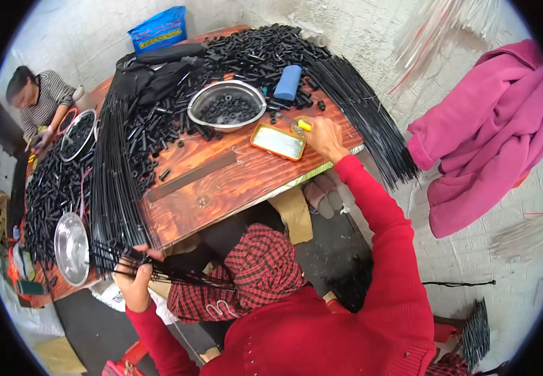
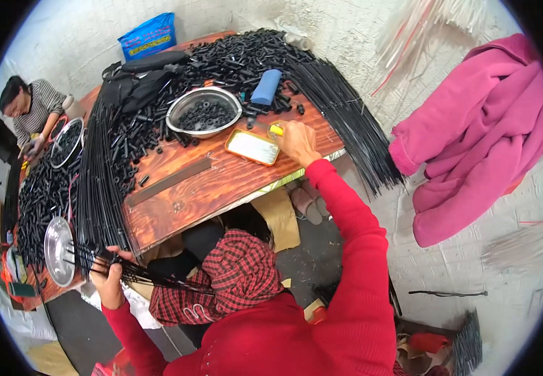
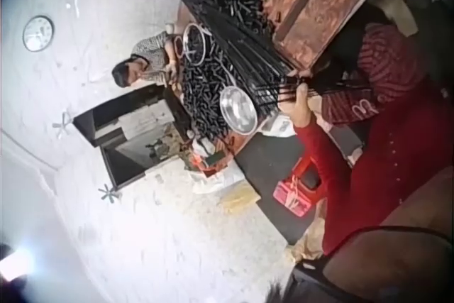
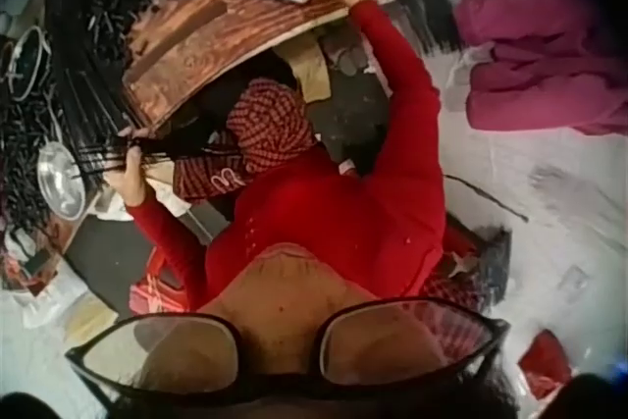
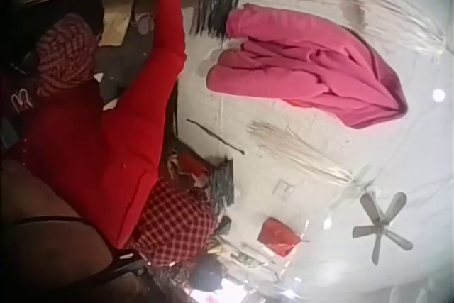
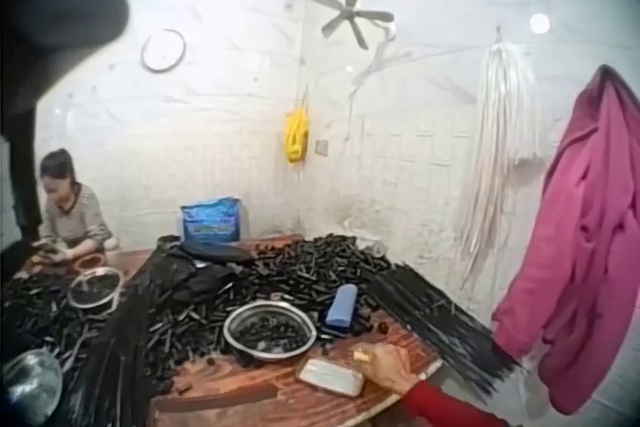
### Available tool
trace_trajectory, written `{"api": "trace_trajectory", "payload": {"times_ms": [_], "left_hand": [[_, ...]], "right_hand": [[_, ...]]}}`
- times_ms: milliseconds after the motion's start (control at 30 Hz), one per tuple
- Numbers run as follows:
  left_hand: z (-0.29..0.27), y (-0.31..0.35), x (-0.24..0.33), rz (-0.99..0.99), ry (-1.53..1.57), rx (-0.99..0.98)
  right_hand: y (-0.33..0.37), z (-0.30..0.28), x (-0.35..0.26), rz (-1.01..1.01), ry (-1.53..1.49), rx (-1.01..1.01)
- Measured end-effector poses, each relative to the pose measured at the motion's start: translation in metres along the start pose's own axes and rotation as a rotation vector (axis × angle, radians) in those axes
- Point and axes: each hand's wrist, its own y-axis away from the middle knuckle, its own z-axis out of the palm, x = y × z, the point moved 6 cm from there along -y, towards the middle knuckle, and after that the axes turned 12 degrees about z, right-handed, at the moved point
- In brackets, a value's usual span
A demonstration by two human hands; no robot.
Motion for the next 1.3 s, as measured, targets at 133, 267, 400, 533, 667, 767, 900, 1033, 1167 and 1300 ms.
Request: {"api": "trace_trajectory", "payload": {"times_ms": [133,267,400,533,667,767,900,1033,1167,1300], "left_hand": [[0.004,-0.003,0.0,-0.025,0.013,0.02],[0.011,-0.01,-0.004,-0.02,-0.001,-0.001],[0.019,-0.016,-0.009,-0.012,-0.009,-0.033],[0.024,-0.018,-0.006,-0.016,0.006,-0.035],[0.014,-0.014,-0.008,-0.006,-0.008,-0.016],[0.003,-0.011,-0.003,-0.054,-0.049,0.009],[-0.002,-0.008,-0.015,-0.14,-0.121,-0.025],[0.019,-0.022,0.018,-0.004,-0.004,-0.01],[0.018,-0.01,0.018,-0.106,0.243,0.036],[0.015,-0.01,0.019,-0.103,0.189,-0.015]], "right_hand": [[-0.023,0.024,0.043,0.136,0.038,-0.095],[-0.021,0.033,0.039,0.072,0.052,-0.088],[-0.026,0.038,0.044,0.016,0.084,-0.096],[-0.03,0.039,0.043,0.014,0.134,-0.16],[-0.03,0.041,0.03,0.011,0.075,-0.135],[-0.029,0.042,0.011,-0.107,-0.055,-0.048],[-0.027,0.04,0.016,-0.177,-0.099,-0.055],[-0.026,0.045,0.026,-0.111,-0.038,-0.085],[-0.025,0.036,0.002,-0.036,-0.035,-0.139],[-0.027,0.037,0.001,-0.042,0.011,-0.137]]}}
